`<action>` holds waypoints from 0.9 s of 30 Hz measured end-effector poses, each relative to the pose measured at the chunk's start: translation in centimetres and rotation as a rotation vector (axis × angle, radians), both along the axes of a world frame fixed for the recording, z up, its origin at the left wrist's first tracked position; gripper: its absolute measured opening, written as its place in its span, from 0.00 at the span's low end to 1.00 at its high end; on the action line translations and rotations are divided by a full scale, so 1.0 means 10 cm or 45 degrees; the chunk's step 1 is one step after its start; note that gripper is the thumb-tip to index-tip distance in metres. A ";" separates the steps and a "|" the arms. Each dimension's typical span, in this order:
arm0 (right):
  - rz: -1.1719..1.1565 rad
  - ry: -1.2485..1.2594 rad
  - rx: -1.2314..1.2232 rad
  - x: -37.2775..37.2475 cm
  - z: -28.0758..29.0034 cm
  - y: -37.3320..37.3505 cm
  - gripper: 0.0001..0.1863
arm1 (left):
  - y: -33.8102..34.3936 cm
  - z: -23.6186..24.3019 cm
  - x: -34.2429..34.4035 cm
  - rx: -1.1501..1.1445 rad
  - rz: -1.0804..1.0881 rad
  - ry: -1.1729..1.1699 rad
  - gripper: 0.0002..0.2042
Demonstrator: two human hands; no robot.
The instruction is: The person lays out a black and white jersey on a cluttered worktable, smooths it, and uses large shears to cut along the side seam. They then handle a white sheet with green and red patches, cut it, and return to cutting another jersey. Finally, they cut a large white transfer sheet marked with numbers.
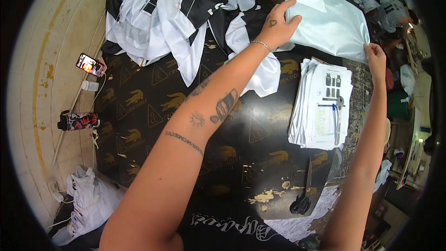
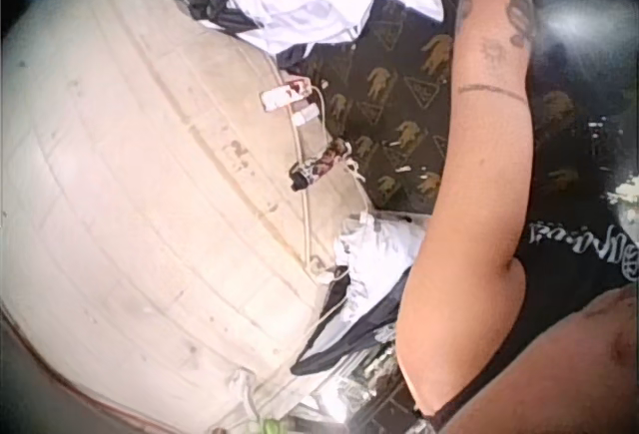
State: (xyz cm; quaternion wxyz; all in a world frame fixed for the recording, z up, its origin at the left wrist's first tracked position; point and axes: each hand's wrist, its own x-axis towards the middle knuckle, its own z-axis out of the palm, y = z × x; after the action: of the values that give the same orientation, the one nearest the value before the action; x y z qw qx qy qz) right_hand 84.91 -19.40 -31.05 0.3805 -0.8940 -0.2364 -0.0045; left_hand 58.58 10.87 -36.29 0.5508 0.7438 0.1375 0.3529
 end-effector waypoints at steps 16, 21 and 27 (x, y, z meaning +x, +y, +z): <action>0.841 -0.588 -0.187 -2.50 -1.13 1.54 0.37 | -0.20 0.09 -4.86 0.634 0.151 1.266 0.12; 1.163 -0.234 0.033 -4.32 -1.15 1.38 0.44 | -1.05 0.28 -6.19 -0.567 -1.093 1.860 0.16; 1.603 -0.248 -0.136 -6.40 -1.18 0.99 0.46 | -1.05 0.11 -6.27 0.354 0.330 1.229 0.22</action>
State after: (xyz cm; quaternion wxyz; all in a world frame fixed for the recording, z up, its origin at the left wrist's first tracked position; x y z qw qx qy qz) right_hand 20.87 -9.55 -42.84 0.2421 -0.5972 -0.7497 0.1504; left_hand -4.16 0.37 -35.23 0.2722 0.8649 0.4187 0.0500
